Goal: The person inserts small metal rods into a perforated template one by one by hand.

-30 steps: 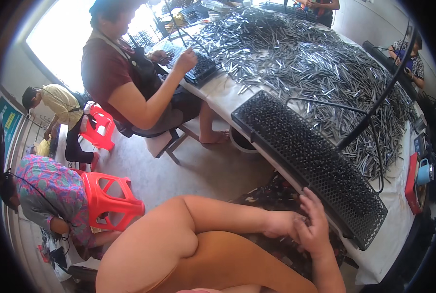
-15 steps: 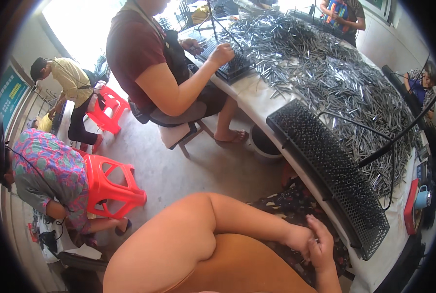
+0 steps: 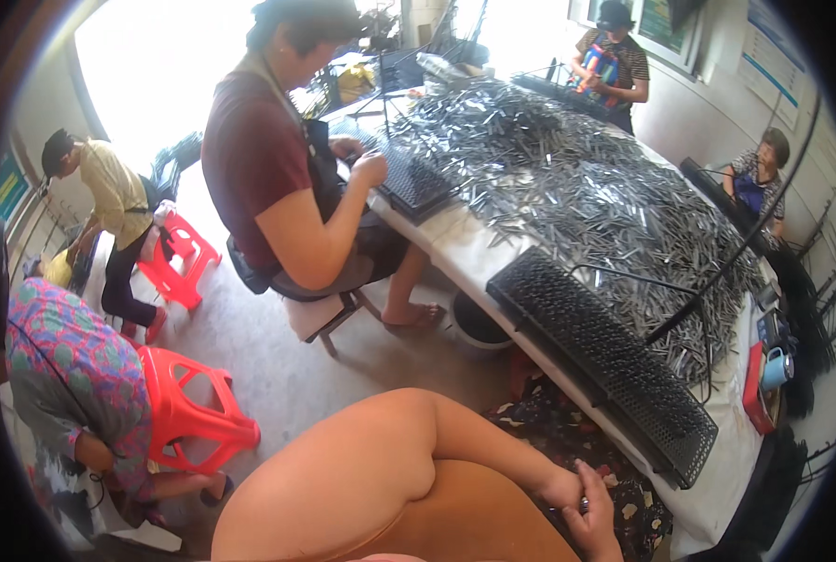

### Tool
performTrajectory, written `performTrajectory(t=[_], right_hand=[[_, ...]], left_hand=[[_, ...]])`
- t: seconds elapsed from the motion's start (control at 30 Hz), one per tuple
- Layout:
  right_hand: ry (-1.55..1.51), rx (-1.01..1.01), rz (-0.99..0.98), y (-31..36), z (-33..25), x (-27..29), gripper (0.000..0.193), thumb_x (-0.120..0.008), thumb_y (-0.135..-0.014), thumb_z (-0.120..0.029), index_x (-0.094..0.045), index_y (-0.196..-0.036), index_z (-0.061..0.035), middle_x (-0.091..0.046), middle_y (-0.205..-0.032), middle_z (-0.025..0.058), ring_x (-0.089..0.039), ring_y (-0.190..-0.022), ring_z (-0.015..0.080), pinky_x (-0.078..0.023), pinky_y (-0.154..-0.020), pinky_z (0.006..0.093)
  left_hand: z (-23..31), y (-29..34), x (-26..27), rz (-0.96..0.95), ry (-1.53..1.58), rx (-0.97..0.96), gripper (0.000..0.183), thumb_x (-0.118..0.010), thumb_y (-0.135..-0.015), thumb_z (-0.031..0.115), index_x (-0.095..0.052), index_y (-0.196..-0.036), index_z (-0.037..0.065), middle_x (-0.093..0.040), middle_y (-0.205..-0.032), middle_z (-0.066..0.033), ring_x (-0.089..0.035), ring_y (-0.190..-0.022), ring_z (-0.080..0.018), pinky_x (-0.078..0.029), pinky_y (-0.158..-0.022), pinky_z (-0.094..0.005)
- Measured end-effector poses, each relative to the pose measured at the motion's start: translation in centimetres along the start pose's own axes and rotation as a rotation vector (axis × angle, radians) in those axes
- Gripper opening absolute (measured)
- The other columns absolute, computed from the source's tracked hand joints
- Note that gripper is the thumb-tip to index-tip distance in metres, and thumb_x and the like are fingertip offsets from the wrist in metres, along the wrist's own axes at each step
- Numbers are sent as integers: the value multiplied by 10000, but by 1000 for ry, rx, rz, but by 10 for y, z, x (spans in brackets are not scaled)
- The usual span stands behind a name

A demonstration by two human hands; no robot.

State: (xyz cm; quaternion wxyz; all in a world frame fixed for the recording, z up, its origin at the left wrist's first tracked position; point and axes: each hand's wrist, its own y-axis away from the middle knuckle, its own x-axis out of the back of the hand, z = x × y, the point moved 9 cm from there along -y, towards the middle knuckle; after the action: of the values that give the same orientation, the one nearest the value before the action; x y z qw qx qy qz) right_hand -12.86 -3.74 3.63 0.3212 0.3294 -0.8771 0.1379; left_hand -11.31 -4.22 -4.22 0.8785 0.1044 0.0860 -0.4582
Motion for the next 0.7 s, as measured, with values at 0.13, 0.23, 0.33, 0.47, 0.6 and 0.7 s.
performTrajectory(t=[0.13, 0.23, 0.33, 0.47, 0.6, 0.7], right_hand=[[-6, 57, -15, 7, 5, -3, 793, -590, -871, -516, -417, -1413, 37, -484, -1416, 227, -442, -1337, 376, -332, -1111, 437], [-6, 88, -2, 4, 14, 3, 780, -616, -860, -469, -411, -1413, 42, -484, -1413, 234, -443, -1335, 391, -343, -1105, 437], [-126, 66, 51, 5, 44, 9, 776, -641, -861, -441, -397, -1422, 35, -474, -1427, 224, -440, -1343, 369, -343, -1105, 428], [-537, 26, 293, 1, 74, 35, 529, -653, -904, -166, -451, -1358, 15, -517, -1352, 167, -520, -1234, 250, -421, -1021, 347], [-673, -224, 213, -11, 104, 42, 279, -631, -899, -26, -573, -1165, 34, -608, -1149, 106, -604, -1011, 163, -487, -874, 271], [-837, -321, 110, -5, 113, 37, 198, -666, -871, -25, -641, -1051, 52, -661, -1008, 87, -628, -912, 150, -503, -803, 266]], left_hand=[[0, -8, -1, -91, -456, -26, 290, -674, -737, 55, -666, -1015, -27, -682, -986, -188, -621, -952, -295, -489, -850, -388], [-30, -26, 2, -171, -493, 73, 319, -666, -748, 69, -646, -1050, -32, -670, -1031, -224, -612, -1006, -309, -477, -892, -402], [-11, -25, 20, 158, -446, -233, 177, -650, -833, 122, -648, -964, 3, -682, -911, -123, -643, -902, -262, -491, -795, -361], [11, -1, 44, 434, 230, -107, 177, -653, -839, 84, -634, -1007, 34, -685, -924, -103, -670, -785, -225, -539, -652, -335], [23, 23, 51, 624, 329, 26, 75, -676, -866, 112, -619, -905, 83, -671, -763, -32, -633, -615, -110, -439, -459, -224], [43, 18, 42, 696, 250, 39, 123, -721, -842, 164, -631, -852, 82, -657, -671, -20, -616, -556, -99, -436, -449, -232]])
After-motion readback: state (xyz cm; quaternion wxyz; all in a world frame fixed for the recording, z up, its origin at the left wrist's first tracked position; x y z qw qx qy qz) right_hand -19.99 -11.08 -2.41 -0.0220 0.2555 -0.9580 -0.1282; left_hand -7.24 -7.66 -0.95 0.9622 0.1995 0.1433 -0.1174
